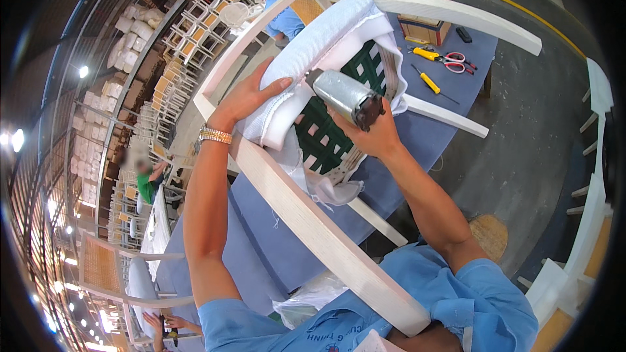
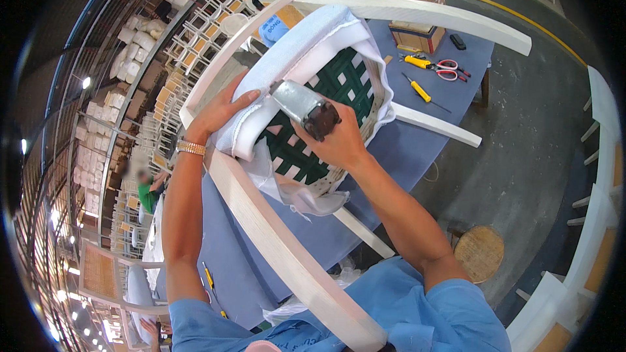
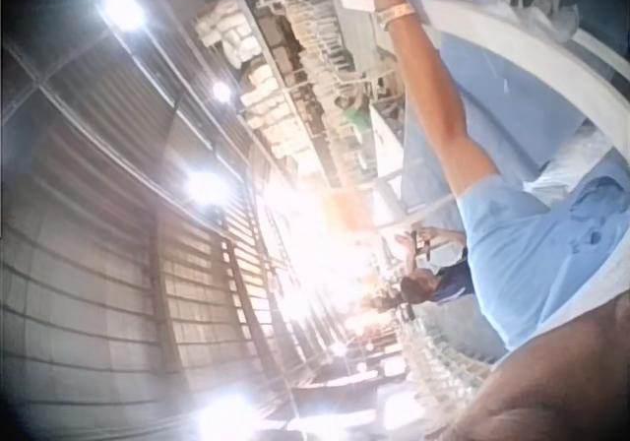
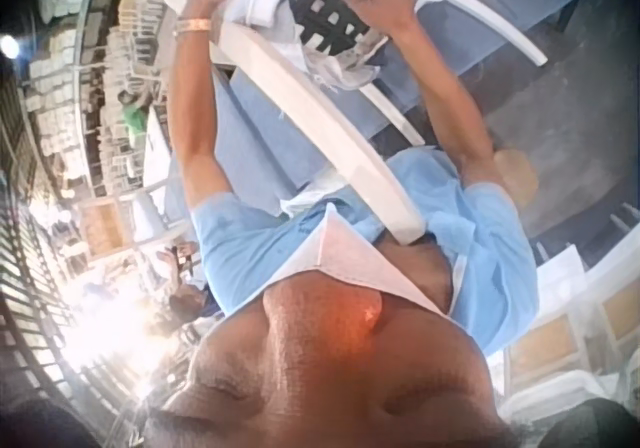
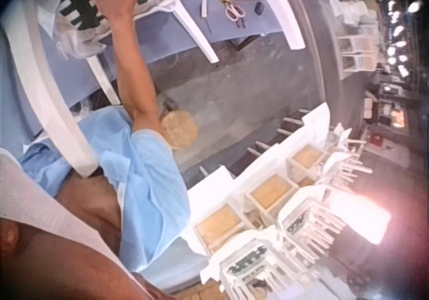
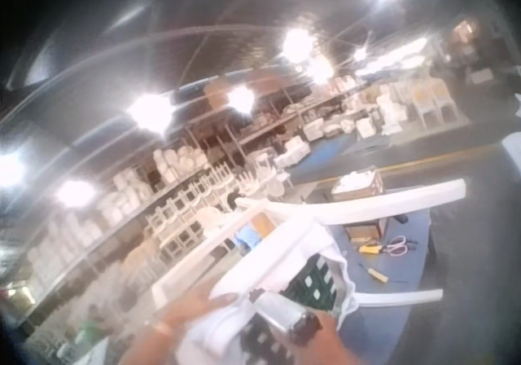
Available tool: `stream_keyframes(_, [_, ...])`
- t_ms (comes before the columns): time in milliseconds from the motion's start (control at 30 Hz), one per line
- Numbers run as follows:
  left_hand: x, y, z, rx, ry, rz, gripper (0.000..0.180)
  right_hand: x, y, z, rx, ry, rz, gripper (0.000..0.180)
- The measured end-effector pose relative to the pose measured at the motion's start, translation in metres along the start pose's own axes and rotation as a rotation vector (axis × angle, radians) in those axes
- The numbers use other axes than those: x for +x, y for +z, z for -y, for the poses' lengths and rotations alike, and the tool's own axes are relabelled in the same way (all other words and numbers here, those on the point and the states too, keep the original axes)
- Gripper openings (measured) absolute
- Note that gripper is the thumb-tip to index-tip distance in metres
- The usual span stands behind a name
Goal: The person is upholstering a white wooden chair. They pull a light blue fabric over the seat cushion, smooth it, and secure it to the underside of the chair frame using a pneumatic staple gun. They also use a utility knife to trim excess fabric.
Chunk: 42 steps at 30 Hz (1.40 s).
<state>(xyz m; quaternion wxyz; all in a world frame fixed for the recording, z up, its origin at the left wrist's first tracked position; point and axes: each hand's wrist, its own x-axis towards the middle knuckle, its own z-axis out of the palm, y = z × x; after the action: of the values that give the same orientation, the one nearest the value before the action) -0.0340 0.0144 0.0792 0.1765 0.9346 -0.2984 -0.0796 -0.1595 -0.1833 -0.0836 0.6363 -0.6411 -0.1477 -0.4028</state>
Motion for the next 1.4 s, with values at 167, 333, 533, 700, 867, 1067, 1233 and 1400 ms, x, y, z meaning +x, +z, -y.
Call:
stream_keyframes(167, [-0.013, 0.011, -0.007, 0.218, 0.075, -0.095, 0.109, 0.000, 0.014, 0.005, 0.155, 0.173, 0.043, 0.028])
stream_keyframes(333, [-0.014, 0.016, -0.003, 0.363, 0.068, -0.120, 0.104, -0.009, 0.024, -0.008, 0.082, 0.118, 0.099, 0.031])
stream_keyframes(533, [-0.011, 0.018, 0.000, 0.361, 0.106, -0.137, 0.104, -0.010, 0.021, 0.004, -0.017, 0.125, 0.123, 0.037])
stream_keyframes(700, [-0.013, 0.019, 0.000, 0.354, 0.099, -0.121, 0.102, -0.010, 0.020, 0.008, -0.069, 0.119, 0.155, 0.038])
stream_keyframes(867, [-0.016, 0.018, -0.010, 0.324, 0.080, -0.104, 0.099, -0.013, 0.020, 0.009, -0.190, 0.114, 0.160, 0.038])
stream_keyframes(1067, [-0.016, 0.017, -0.010, 0.387, 0.071, -0.126, 0.107, -0.010, 0.022, 0.020, -0.025, 0.139, 0.092, 0.041])
stream_keyframes(1233, [-0.012, 0.019, 0.000, 0.377, 0.118, -0.115, 0.111, -0.014, 0.025, 0.022, -0.090, 0.203, 0.175, 0.046])
stream_keyframes(1400, [-0.020, 0.024, -0.012, 0.470, 0.126, -0.114, 0.113, -0.009, 0.023, 0.034, -0.092, 0.255, 0.169, 0.043])
